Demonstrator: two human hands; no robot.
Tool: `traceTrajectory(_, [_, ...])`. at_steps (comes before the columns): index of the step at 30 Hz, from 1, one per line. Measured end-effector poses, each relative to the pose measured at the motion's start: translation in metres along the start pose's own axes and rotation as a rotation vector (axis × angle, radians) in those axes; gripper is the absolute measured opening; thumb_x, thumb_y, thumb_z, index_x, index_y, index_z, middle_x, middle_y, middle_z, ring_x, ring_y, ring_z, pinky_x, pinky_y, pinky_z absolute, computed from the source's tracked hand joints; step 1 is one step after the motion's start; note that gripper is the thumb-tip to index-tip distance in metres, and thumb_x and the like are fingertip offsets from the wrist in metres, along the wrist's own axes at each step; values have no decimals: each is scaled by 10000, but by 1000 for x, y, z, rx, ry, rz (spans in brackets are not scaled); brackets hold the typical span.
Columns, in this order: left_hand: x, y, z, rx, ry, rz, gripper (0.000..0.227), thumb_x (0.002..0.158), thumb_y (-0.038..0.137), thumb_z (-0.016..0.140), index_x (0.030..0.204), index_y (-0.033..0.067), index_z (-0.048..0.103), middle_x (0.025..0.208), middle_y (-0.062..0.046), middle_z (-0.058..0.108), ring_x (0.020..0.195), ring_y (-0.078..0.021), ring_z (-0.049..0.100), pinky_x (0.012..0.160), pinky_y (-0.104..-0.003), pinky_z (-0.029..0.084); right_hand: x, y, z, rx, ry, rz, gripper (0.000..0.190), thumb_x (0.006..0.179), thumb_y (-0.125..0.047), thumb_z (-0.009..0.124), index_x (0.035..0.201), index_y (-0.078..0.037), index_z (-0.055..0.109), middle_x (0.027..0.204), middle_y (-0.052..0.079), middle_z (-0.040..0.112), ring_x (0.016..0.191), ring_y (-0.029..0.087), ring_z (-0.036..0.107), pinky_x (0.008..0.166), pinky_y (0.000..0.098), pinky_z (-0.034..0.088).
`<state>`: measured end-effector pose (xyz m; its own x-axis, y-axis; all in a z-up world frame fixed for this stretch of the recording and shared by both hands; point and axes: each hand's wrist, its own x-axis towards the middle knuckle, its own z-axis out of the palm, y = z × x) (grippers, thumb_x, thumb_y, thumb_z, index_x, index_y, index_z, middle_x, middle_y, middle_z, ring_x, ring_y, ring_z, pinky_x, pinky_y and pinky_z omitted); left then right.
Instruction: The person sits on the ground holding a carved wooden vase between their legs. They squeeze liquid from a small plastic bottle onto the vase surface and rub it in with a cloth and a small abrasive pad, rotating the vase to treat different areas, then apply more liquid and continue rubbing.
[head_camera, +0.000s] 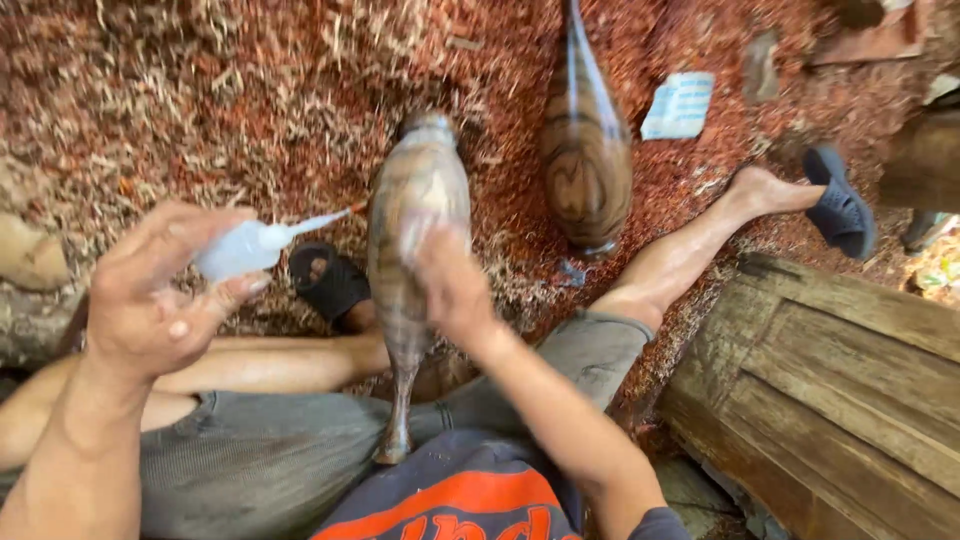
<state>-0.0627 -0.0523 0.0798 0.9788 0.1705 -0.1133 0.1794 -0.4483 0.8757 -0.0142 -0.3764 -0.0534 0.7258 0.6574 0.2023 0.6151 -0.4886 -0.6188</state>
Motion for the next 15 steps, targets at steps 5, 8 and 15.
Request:
traceTrajectory(5, [2,-9,0,-133,72,195,426,859,73,799,1261,0,679,1169,-128,698,1021,-197,673,904,-254,541,-15,-24,-10,88,-66,-18,419,949,-38,592,1361,19,542,1364,308,586,1303,491,572,1135,526,461])
traceTrajectory(8, [-8,-16,2,-291,113,92,407,903,45,763,1295,-14,667,1134,-124,697,1015,-193,666,925,-258,535,4,18,4,173,19,166,338,994,-63,586,1328,-23,621,1415,261,599,1335,437,583,1159,476,479])
traceTrajectory(15, [-5,-54,14,-404,248,11,466,867,-12,704,1325,-39,623,1189,-189,718,1066,-234,723,910,-338,620,-32,-56,5,-18,-47,-218,318,852,-116,624,1115,50,692,1330,250,667,1341,416,608,1183,549,452])
